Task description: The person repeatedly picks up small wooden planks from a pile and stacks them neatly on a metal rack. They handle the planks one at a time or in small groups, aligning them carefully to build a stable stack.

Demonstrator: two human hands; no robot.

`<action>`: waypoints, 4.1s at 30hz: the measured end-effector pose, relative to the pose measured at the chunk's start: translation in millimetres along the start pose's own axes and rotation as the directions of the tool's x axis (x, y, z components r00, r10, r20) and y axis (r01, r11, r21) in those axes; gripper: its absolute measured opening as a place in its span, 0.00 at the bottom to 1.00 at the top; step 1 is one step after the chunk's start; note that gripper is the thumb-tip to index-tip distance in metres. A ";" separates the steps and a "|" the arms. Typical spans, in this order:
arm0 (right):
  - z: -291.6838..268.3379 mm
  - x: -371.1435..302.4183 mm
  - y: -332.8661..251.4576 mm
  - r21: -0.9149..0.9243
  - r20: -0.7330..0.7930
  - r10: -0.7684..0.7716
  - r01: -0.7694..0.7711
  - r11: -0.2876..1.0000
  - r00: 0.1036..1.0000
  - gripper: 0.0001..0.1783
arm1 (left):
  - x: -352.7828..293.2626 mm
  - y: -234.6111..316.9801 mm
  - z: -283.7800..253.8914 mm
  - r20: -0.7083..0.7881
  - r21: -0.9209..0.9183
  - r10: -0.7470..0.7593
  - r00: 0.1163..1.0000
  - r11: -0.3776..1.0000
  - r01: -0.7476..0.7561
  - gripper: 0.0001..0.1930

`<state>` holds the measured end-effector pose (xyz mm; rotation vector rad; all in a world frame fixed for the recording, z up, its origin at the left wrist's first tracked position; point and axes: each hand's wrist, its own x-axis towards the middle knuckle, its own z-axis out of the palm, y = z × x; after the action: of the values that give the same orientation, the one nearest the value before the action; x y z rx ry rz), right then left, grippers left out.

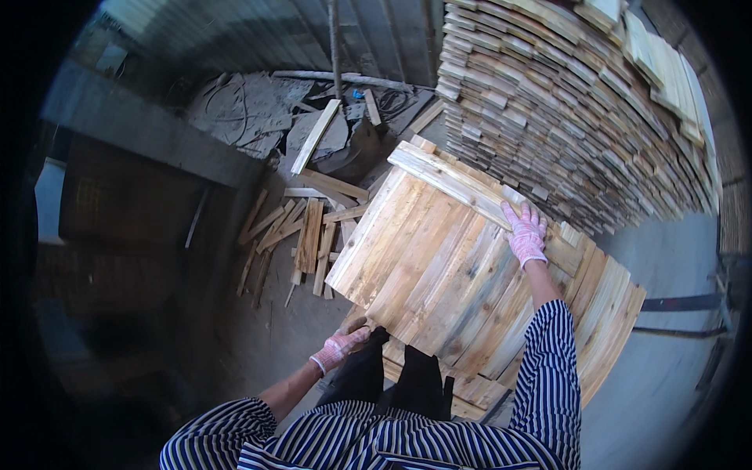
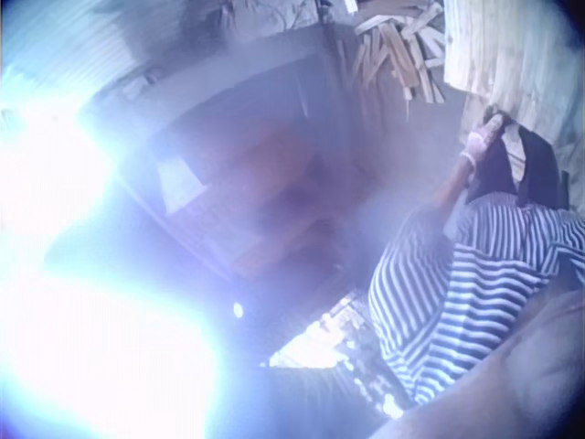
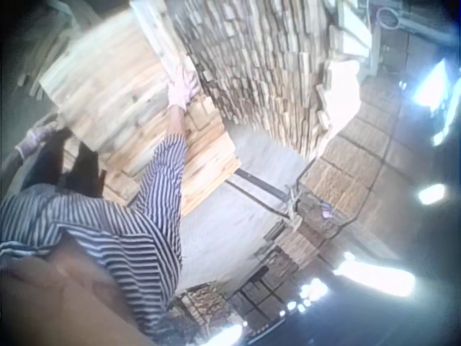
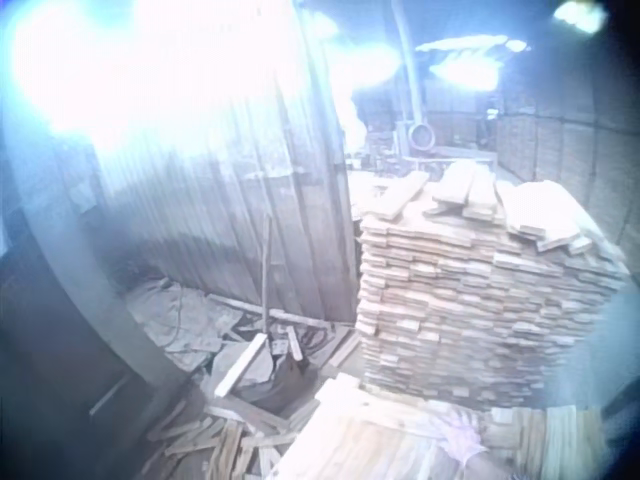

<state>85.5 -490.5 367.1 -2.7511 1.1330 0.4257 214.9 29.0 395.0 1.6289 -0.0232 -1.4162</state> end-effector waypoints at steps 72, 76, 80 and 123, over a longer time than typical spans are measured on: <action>103.1 -81.9 -234.4 0.124 -0.308 0.322 -0.297 0.947 0.895 0.38 | 503.5 100.6 -558.0 0.293 -0.653 0.289 0.912 0.757 -0.030 0.34; 75.4 -73.3 -248.8 0.044 -0.167 0.387 -0.386 0.922 0.907 0.37 | 400.1 69.3 -536.9 0.368 -0.709 0.360 0.857 0.705 0.009 0.36; 25.2 -67.4 -330.9 0.142 -0.197 0.526 -0.507 0.850 0.827 0.42 | 307.3 72.3 -468.3 0.359 -0.437 0.152 0.921 0.899 0.022 0.22; 107.9 -162.8 217.6 -0.078 -0.441 0.696 -0.797 0.599 0.567 0.15 | 361.3 283.6 165.7 0.817 0.563 0.463 0.343 -0.518 -0.644 0.52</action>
<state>-200.7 -510.9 311.0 -2.4271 2.5643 0.1216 356.7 -432.2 320.4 1.7239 -2.3300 -0.1525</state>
